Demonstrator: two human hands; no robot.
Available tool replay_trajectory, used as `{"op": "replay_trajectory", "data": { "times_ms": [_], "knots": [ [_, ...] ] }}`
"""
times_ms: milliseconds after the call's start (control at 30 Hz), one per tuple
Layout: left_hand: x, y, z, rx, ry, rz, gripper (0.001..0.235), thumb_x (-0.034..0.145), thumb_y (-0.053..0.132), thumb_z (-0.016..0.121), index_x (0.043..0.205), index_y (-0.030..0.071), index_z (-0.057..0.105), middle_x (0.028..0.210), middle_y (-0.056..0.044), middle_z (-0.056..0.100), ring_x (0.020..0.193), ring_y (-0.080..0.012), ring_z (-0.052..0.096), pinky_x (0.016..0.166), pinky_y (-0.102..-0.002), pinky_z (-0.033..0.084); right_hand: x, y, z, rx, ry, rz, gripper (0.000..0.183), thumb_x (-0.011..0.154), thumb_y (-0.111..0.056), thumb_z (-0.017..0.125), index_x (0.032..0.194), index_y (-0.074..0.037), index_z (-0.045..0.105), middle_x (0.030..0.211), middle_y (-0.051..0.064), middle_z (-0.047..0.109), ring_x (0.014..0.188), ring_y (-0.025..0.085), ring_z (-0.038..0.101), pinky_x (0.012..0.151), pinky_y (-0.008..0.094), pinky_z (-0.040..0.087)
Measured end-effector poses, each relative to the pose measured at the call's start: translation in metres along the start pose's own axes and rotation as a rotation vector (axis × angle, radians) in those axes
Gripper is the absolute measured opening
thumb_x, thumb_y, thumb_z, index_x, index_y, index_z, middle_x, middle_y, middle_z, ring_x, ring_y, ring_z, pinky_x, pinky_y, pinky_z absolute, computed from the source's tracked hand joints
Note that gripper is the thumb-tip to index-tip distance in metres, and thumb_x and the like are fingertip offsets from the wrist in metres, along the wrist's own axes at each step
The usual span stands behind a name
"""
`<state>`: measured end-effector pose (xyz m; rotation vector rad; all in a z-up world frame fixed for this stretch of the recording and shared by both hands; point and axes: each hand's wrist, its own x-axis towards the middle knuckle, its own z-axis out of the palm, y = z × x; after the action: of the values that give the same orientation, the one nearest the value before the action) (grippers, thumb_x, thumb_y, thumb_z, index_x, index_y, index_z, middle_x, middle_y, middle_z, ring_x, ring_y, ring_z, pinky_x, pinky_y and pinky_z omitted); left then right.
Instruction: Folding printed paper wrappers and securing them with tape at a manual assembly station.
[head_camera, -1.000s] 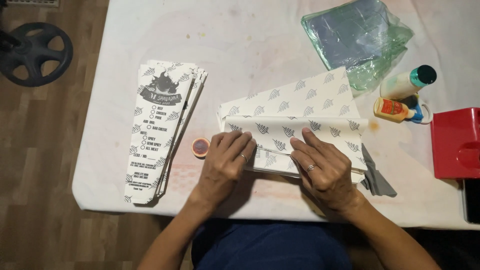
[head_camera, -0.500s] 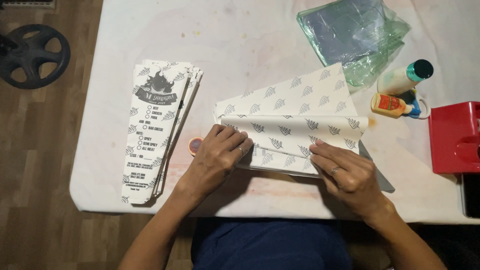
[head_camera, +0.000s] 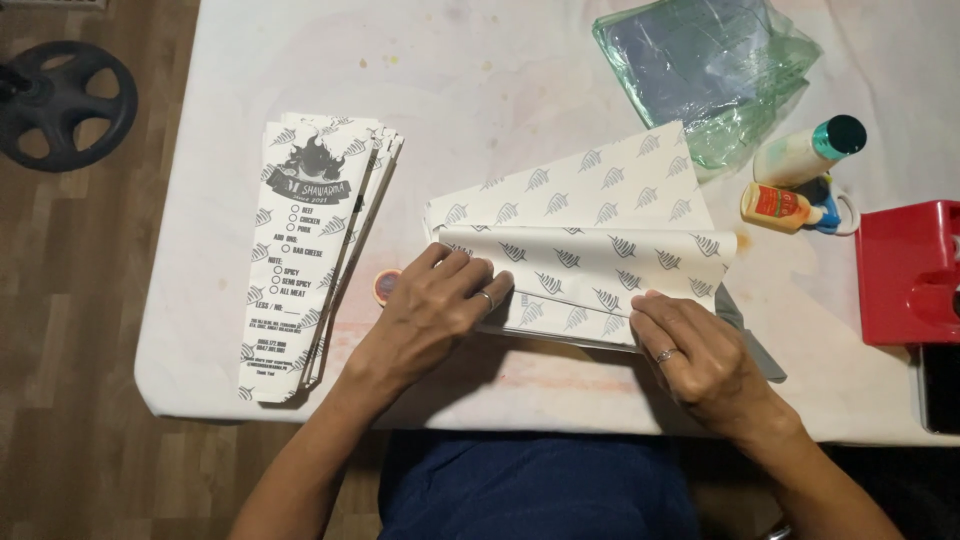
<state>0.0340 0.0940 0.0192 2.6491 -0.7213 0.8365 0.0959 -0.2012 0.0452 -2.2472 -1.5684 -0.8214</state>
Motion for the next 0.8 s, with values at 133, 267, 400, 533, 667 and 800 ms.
{"op": "replay_trajectory", "data": {
  "times_ms": [133,267,400,533,667,800],
  "knots": [
    [0.001,0.007,0.008,0.128,-0.023,0.010,0.009,0.090,0.009,0.071,0.094,0.011,0.079,0.073,-0.006,0.065,0.065,-0.0208,0.063,0.072,-0.037,0.055,0.003,0.002,-0.001,-0.005,-0.013,-0.030,0.011,0.098,-0.003,0.066,0.089,0.000,0.071,0.086,0.015,0.071,0.073,0.032,0.071,0.065,0.038,0.062],
    [0.002,0.011,0.017,0.100,0.029,0.091,0.004,0.087,0.005,0.072,0.085,0.007,0.075,0.081,-0.013,0.060,0.070,-0.0285,0.061,0.075,-0.044,0.053,-0.002,0.004,0.000,0.006,-0.051,0.001,0.009,0.098,-0.003,0.065,0.090,-0.001,0.070,0.088,0.015,0.069,0.074,0.031,0.069,0.065,0.040,0.061],
    [0.001,0.017,0.026,0.044,0.012,0.093,0.005,0.086,-0.001,0.070,0.086,0.002,0.074,0.090,-0.015,0.061,0.081,-0.0297,0.064,0.084,-0.043,0.053,-0.011,0.008,0.000,0.106,-0.092,0.153,0.011,0.099,-0.009,0.065,0.091,-0.004,0.071,0.093,0.011,0.069,0.080,0.031,0.067,0.068,0.040,0.059],
    [0.009,0.019,0.003,0.121,-0.093,0.100,0.017,0.088,-0.017,0.058,0.093,-0.001,0.063,0.089,-0.012,0.056,0.075,-0.0246,0.052,0.071,-0.036,0.044,-0.010,0.007,-0.015,-0.032,-0.142,0.102,0.009,0.097,-0.005,0.075,0.097,-0.004,0.067,0.095,0.009,0.070,0.076,0.026,0.063,0.070,0.035,0.051],
    [0.002,0.028,0.015,0.207,-0.157,0.092,0.042,0.087,-0.011,0.062,0.126,0.005,0.061,0.107,-0.019,0.068,0.090,-0.0262,0.067,0.093,-0.043,0.054,-0.028,0.011,-0.011,-0.090,-0.145,0.085,0.006,0.098,-0.008,0.074,0.099,-0.006,0.069,0.093,0.008,0.071,0.069,0.024,0.063,0.059,0.032,0.047],
    [0.007,0.061,0.010,0.382,-0.281,-0.061,0.036,0.098,0.017,0.056,0.131,0.003,0.052,0.102,-0.014,0.063,0.100,-0.0263,0.065,0.094,-0.051,0.058,-0.026,0.012,-0.015,-0.114,-0.188,0.047,0.026,0.101,-0.008,0.071,0.125,-0.018,0.070,0.089,0.003,0.069,0.066,0.021,0.059,0.058,0.033,0.045]
  ]
}}
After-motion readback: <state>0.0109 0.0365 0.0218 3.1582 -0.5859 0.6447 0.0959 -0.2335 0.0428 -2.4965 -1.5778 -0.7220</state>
